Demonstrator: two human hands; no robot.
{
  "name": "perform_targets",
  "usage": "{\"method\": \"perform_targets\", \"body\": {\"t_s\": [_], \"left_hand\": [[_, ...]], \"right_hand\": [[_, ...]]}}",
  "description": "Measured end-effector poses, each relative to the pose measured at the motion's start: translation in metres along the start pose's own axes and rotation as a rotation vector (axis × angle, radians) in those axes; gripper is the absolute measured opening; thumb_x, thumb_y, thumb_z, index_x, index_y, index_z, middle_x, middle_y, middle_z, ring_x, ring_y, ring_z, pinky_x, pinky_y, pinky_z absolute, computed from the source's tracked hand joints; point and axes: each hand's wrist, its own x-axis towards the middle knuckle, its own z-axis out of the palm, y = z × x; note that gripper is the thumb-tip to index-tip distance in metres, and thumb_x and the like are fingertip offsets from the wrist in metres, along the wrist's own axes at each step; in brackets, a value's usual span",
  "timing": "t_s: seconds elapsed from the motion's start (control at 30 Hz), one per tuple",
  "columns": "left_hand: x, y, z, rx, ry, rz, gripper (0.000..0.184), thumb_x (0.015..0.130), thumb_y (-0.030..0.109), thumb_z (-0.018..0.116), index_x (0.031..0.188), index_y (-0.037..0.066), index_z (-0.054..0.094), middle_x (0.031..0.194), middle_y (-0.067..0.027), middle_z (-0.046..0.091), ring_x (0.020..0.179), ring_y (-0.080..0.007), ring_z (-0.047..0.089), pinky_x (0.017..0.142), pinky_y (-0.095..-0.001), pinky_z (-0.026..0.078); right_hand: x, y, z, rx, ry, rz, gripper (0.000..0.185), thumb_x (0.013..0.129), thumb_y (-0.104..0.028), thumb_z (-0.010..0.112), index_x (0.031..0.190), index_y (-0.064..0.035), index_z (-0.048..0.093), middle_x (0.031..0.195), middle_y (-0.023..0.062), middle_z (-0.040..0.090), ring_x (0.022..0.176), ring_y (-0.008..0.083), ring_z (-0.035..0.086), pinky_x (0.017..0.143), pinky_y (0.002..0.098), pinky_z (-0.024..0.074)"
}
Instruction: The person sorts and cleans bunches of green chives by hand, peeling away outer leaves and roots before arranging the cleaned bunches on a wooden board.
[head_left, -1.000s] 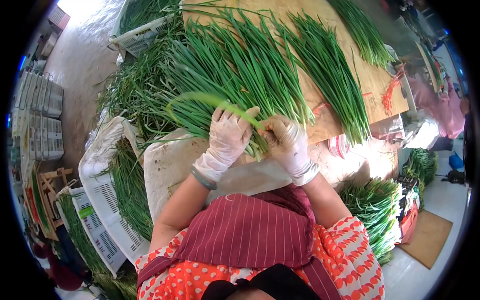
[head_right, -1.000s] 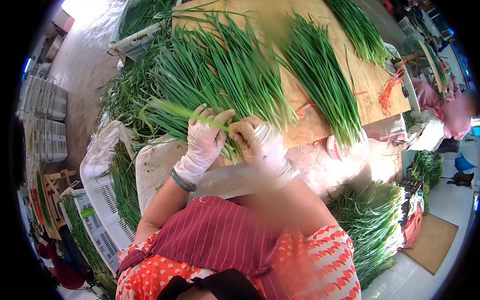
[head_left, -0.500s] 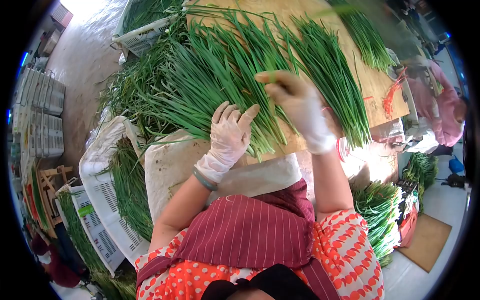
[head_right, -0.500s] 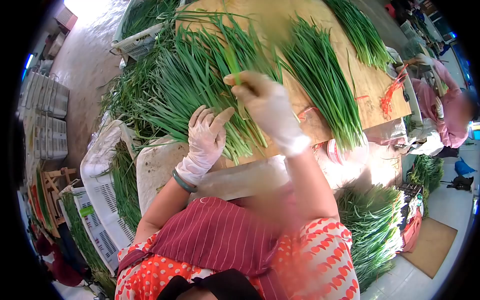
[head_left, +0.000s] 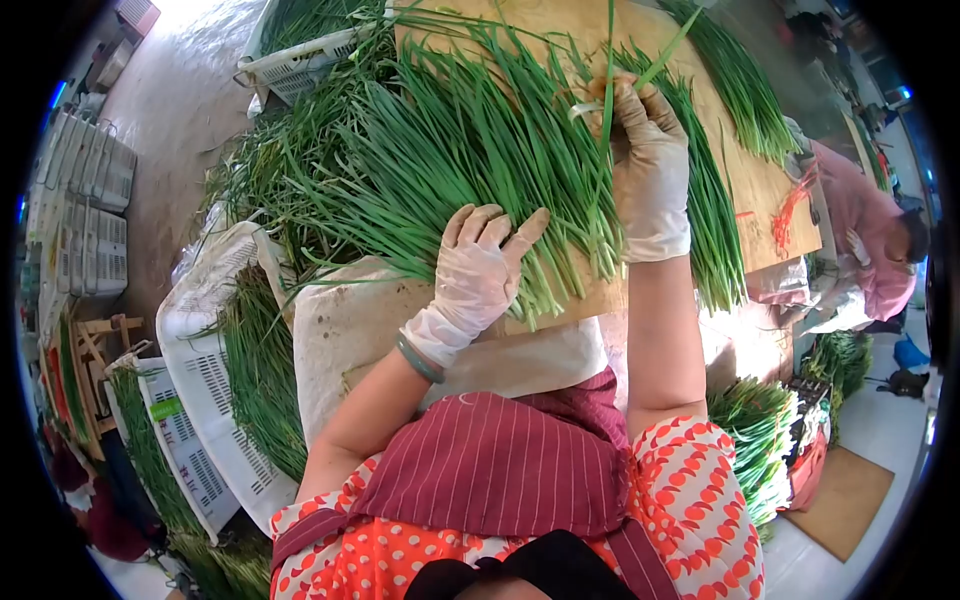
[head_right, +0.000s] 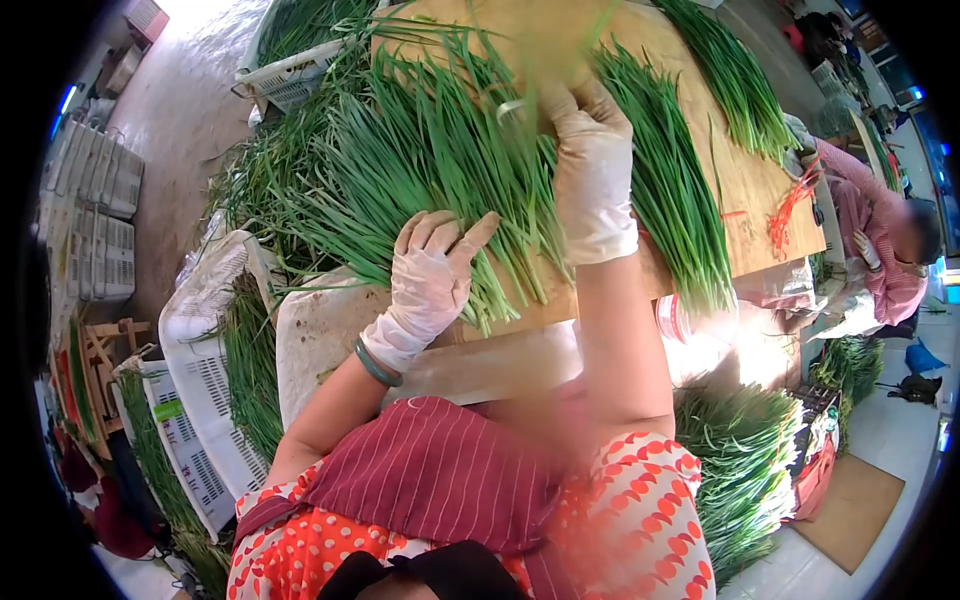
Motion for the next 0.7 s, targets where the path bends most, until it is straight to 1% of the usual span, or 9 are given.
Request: {"method": "perform_targets", "body": {"t_s": [0.1,0.2,0.33,0.47,0.53,0.6,0.63,0.67,0.7], "left_hand": [[0.000,-0.001,0.001,-0.024,0.009,-0.020,0.057,0.066,0.005,0.056,0.122,0.014,0.058,0.094,-0.0083,0.051,0.093,-0.0271,0.052,0.088,-0.0438,0.044],[-0.001,-0.001,0.003,-0.114,0.079,-0.095,0.057,0.067,0.006,0.057,0.124,0.015,0.057,0.095,-0.0084,0.052,0.094,-0.0276,0.052,0.087,-0.0443,0.043],[-0.001,0.000,-0.004,-0.019,0.035,-0.065,0.056,0.068,0.007,0.058,0.123,0.014,0.056,0.097,-0.0087,0.052,0.094,-0.0284,0.052,0.085,-0.0443,0.043],[-0.005,-0.003,0.002,-0.063,0.030,-0.037,0.050,0.068,0.006,0.058,0.117,0.011,0.056,0.097,-0.0078,0.053,0.092,-0.0290,0.053,0.083,-0.0443,0.043],[-0.005,-0.002,0.002,-0.073,0.031,-0.055,0.047,0.068,0.006,0.058,0.115,0.010,0.056,0.098,-0.0077,0.054,0.092,-0.0290,0.054,0.084,-0.0444,0.044],[-0.005,-0.002,0.002,-0.108,0.001,-0.060,0.041,0.072,0.004,0.056,0.112,0.008,0.056,0.105,-0.0088,0.058,0.098,-0.0296,0.055,0.089,-0.0450,0.043],[-0.005,-0.002,0.003,-0.107,-0.002,-0.059,0.041,0.072,0.004,0.056,0.112,0.008,0.056,0.105,-0.0088,0.058,0.098,-0.0296,0.055,0.089,-0.0450,0.043],[-0.005,-0.002,0.004,-0.109,-0.012,-0.065,0.040,0.073,0.004,0.054,0.113,0.007,0.056,0.109,-0.0098,0.058,0.102,-0.0298,0.055,0.092,-0.0450,0.042],[-0.005,-0.002,0.004,-0.111,-0.020,-0.071,0.039,0.075,0.003,0.053,0.114,0.006,0.055,0.114,-0.0107,0.059,0.105,-0.0300,0.055,0.095,-0.0450,0.042]], "right_hand": [[0.005,-0.001,0.005,-0.178,-0.268,0.084,0.018,0.088,-0.013,0.062,0.100,-0.0001,0.067,0.081,0.0027,0.067,0.068,0.0074,0.057,0.060,0.0200,0.0447],[0.006,0.025,-0.004,-0.420,-0.252,0.187,0.018,0.087,-0.014,0.064,0.097,0.0005,0.068,0.081,0.0023,0.067,0.068,0.0074,0.057,0.061,0.0196,0.0446],[0.008,0.031,-0.015,-0.597,-0.126,0.112,0.014,0.084,-0.015,0.067,0.090,-0.0022,0.070,0.080,0.0019,0.068,0.060,0.0067,0.053,0.057,0.0193,0.0429],[0.021,0.006,-0.023,-0.202,-0.090,0.112,0.015,0.084,-0.016,0.068,0.092,-0.0034,0.071,0.073,0.0004,0.066,0.057,0.0049,0.051,0.053,0.0178,0.0384],[0.021,-0.013,-0.003,-0.340,-0.091,0.090,0.016,0.082,-0.017,0.069,0.091,-0.0035,0.071,0.072,-0.0007,0.065,0.057,0.0033,0.050,0.053,0.0166,0.0365],[0.026,-0.021,0.022,-0.653,-0.301,0.219,0.025,0.085,-0.013,0.066,0.106,0.0011,0.066,0.088,0.0031,0.069,0.076,0.0058,0.060,0.066,0.0169,0.0449],[0.036,-0.012,0.032,-0.651,-0.299,0.220,0.025,0.085,-0.013,0.066,0.106,0.0011,0.066,0.088,0.0031,0.069,0.076,0.0058,0.060,0.066,0.0169,0.0449],[0.051,0.000,0.044,-0.714,-0.438,-0.290,0.028,0.085,-0.015,0.067,0.107,0.0020,0.065,0.089,0.0034,0.069,0.080,0.0089,0.061,0.071,0.0196,0.0461],[0.054,0.002,0.051,-0.736,-0.509,-0.545,0.029,0.085,-0.016,0.067,0.107,0.0024,0.064,0.090,0.0035,0.068,0.082,0.0105,0.061,0.073,0.0209,0.0467]]}}
